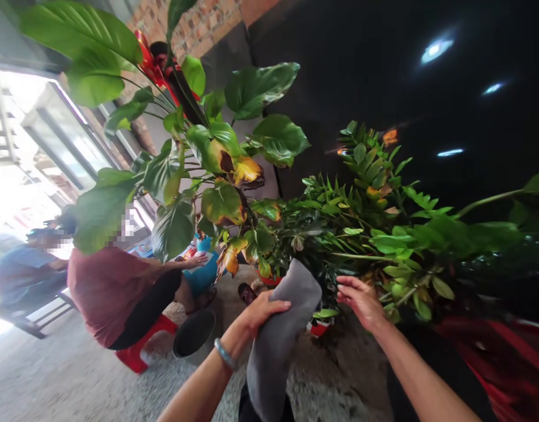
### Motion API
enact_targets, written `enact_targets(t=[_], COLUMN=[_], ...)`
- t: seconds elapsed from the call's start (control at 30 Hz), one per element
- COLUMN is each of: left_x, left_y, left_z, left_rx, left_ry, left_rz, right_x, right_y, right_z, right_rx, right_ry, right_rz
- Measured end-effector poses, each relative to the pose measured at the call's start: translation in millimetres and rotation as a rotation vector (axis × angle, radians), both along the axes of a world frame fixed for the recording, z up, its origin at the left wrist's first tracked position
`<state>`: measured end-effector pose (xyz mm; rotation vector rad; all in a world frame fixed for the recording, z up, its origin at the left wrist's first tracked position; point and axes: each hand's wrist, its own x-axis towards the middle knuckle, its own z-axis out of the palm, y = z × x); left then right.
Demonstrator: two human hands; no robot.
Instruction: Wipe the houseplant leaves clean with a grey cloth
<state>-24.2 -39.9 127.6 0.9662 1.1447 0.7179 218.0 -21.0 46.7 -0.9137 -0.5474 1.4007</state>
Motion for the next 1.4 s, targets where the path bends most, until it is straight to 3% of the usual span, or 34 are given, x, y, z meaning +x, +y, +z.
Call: enact_targets(t=[0.1, 0.17, 0.23, 0.3, 0.37, 0.47, 0.53, 0.6, 0.67, 0.77, 0.83, 0.9, 0.97, 1.07, 1.13, 1.23, 1.33, 1.4], left_x=[-17, -25, -24, -17, -9, -8, -17, -31, -41, -39, -26, -11, -1, -4, -15, -33, -35, -24], left_y=[-5, 7, 22, 32, 29, 5, -13, -20, -15, 12, 30, 38, 32, 4, -16, -24, -5, 12], left_z=[20.8, 39.7, 47.5, 36.6, 9.7, -34.3, -46.3, -37.2, -11.6, 30.5, 42.5, 34.3, 9.3, -33.7, -46.7, -30.8, 4.4, 18.3], left_rx=[0.064, 0.135, 0.156, 0.085, -0.033, -0.144, -0.146, -0.12, -0.069, 0.051, 0.111, 0.104, 0.025, -0.098, -0.113, -0.051, 0.027, 0.044], left_ry=[-0.087, -0.134, -0.174, -0.165, -0.082, 0.021, -0.005, -0.055, -0.088, -0.149, -0.185, -0.144, -0.037, 0.0, -0.064, -0.151, -0.213, -0.236], left_rz=[0.064, 0.229, 0.396, 0.474, 0.426, 0.273, 0.232, 0.236, 0.291, 0.436, 0.518, 0.541, 0.473, 0.248, 0.135, 0.126, 0.319, 0.48], right_x=[4, 5, 4, 3, 3, 6, 9, 12, 12, 9, 5, 2, 2, 9, 15, 21, 19, 14], right_y=[-1, -1, -1, -1, -2, -3, -4, -5, -6, -7, -7, -7, -7, -5, -5, -4, -5, -6], right_z=[1.3, 2.5, 3.7, 4.2, 3.7, 1.7, 0.4, 0.2, 1.8, 6.8, 10.1, 11.4, 9.5, 1.3, -4.4, -7.5, -3.8, -1.2], right_rx=[0.001, 0.003, 0.007, 0.012, 0.013, 0.01, 0.009, 0.007, 0.003, 0.001, -0.001, -0.006, -0.007, 0.026, 0.048, 0.049, 0.076, 0.09], right_ry=[0.007, 0.009, 0.009, 0.008, 0.007, 0.002, -0.003, -0.008, -0.011, -0.015, -0.017, -0.019, -0.026, -0.038, -0.036, -0.022, -0.028, -0.038], right_rz=[0.007, 0.01, 0.019, 0.032, 0.044, 0.064, 0.077, 0.082, 0.081, 0.072, 0.062, 0.056, 0.061, 0.086, 0.096, 0.097, 0.105, 0.097])
